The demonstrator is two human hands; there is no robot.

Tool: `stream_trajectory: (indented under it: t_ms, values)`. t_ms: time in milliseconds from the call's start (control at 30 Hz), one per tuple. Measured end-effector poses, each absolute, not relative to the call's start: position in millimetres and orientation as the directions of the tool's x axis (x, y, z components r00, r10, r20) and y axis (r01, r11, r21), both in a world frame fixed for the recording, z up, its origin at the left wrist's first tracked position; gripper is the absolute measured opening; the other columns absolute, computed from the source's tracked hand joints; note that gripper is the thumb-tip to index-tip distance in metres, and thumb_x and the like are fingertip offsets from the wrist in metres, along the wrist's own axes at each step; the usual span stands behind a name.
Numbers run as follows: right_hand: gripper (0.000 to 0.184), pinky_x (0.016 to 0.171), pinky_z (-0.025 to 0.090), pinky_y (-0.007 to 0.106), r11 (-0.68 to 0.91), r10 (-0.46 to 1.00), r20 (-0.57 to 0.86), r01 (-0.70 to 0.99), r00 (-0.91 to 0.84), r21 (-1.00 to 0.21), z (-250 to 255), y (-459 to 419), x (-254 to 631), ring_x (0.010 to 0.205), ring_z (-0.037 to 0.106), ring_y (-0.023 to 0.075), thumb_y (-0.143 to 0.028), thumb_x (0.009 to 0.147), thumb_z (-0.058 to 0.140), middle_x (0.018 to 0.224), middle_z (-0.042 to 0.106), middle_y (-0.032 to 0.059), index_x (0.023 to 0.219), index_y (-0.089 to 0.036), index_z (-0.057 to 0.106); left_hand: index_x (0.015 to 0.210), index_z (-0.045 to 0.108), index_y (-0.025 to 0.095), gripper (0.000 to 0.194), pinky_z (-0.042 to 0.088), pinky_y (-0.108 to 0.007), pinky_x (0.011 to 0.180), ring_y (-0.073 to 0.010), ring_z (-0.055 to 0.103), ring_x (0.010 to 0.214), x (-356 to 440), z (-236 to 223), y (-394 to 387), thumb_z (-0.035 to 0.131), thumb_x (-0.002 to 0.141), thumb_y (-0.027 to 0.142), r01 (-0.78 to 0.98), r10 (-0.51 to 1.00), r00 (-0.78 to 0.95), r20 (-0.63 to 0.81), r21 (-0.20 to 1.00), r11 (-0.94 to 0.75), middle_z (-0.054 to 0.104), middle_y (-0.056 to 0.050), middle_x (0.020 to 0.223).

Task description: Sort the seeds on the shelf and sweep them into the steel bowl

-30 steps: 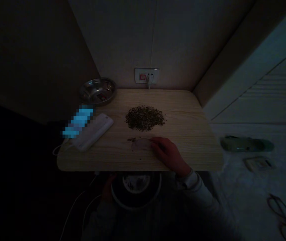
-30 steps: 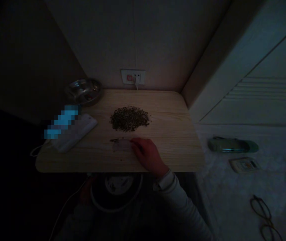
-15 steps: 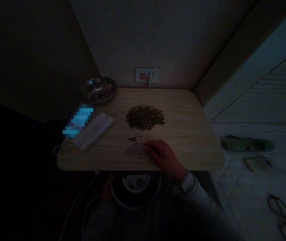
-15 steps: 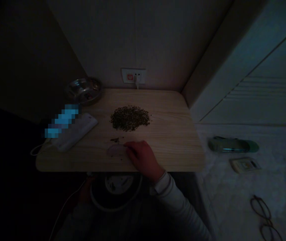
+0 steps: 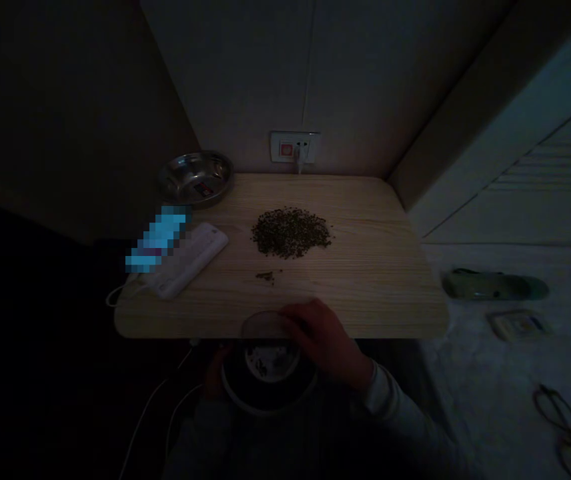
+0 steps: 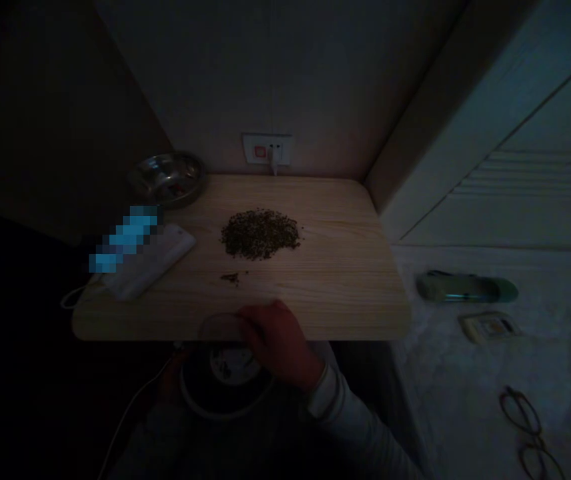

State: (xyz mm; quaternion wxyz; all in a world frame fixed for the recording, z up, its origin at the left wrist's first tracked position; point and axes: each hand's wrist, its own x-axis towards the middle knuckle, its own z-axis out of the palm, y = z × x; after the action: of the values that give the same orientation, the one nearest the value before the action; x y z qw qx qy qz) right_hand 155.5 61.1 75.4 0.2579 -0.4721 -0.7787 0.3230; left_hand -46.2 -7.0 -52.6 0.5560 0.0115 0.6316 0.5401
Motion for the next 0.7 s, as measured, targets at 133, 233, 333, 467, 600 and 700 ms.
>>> stream_trajectory:
  t_ms: [133,233,333,467,600,700]
  values:
    - [0.021,0.070,0.043,0.028,0.232,0.952,0.077,0.536,-0.296,-0.812,73,64,158,0.080,0.055,0.0151,-0.024,0.079,0.042,0.091,0.061,0.0038,0.096,-0.019,0.052,0.055,0.063,0.019,0.012,0.032,-0.041,0.089,-0.0275,0.052,0.094,-46,-50,-5,0.054,0.059,0.012,-0.598,0.617,-0.357,-0.701,0.679,0.426,0.066,-0.003,0.062]
    - [0.020,0.066,0.044,0.026,0.195,0.966,0.060,0.552,-0.252,-0.811,73,67,163,0.075,0.056,0.0147,-0.023,0.079,0.041,0.086,0.061,0.0037,0.095,-0.019,0.051,0.056,0.063,0.018,0.011,0.035,-0.043,0.086,-0.0283,0.054,0.089,-44,-49,-3,0.054,0.061,0.016,-0.609,0.616,-0.342,-0.709,0.667,0.430,0.066,-0.004,0.061]
    - [0.020,0.059,0.044,0.025,0.152,0.983,0.057,0.597,-0.175,-0.788,73,70,171,0.064,0.056,0.0143,-0.025,0.078,0.042,0.074,0.061,0.0028,0.095,-0.018,0.051,0.055,0.063,0.018,0.010,0.034,-0.044,0.086,-0.0289,0.054,0.090,-42,-48,-3,0.054,0.060,0.016,-0.605,0.615,-0.346,-0.709,0.670,0.431,0.065,-0.005,0.059]
    - [0.020,0.052,0.042,0.024,0.111,0.992,0.052,0.618,-0.112,-0.778,73,71,180,0.057,0.055,0.0131,-0.027,0.078,0.041,0.068,0.060,0.0018,0.093,-0.018,0.051,0.055,0.063,0.019,0.012,0.030,-0.042,0.090,-0.0284,0.049,0.098,-45,-48,-7,0.055,0.058,0.011,-0.584,0.622,-0.373,-0.689,0.695,0.419,0.065,-0.004,0.059]
    - [0.020,0.052,0.042,0.023,0.107,0.994,0.064,0.623,-0.091,-0.775,74,73,183,0.058,0.055,0.0130,-0.026,0.078,0.041,0.069,0.060,0.0022,0.093,-0.017,0.051,0.055,0.062,0.021,0.016,0.026,-0.039,0.094,-0.0275,0.044,0.105,-49,-50,-8,0.055,0.054,0.006,-0.565,0.634,-0.388,-0.669,0.716,0.409,0.066,-0.002,0.061]
    - [0.021,0.053,0.042,0.023,0.109,0.994,0.072,0.630,-0.084,-0.769,73,75,183,0.058,0.055,0.0133,-0.026,0.078,0.041,0.069,0.060,0.0024,0.094,-0.017,0.051,0.057,0.063,0.020,0.012,0.029,-0.042,0.092,-0.0285,0.045,0.103,-48,-50,-6,0.056,0.056,0.010,-0.573,0.648,-0.377,-0.662,0.716,0.398,0.066,-0.004,0.063]
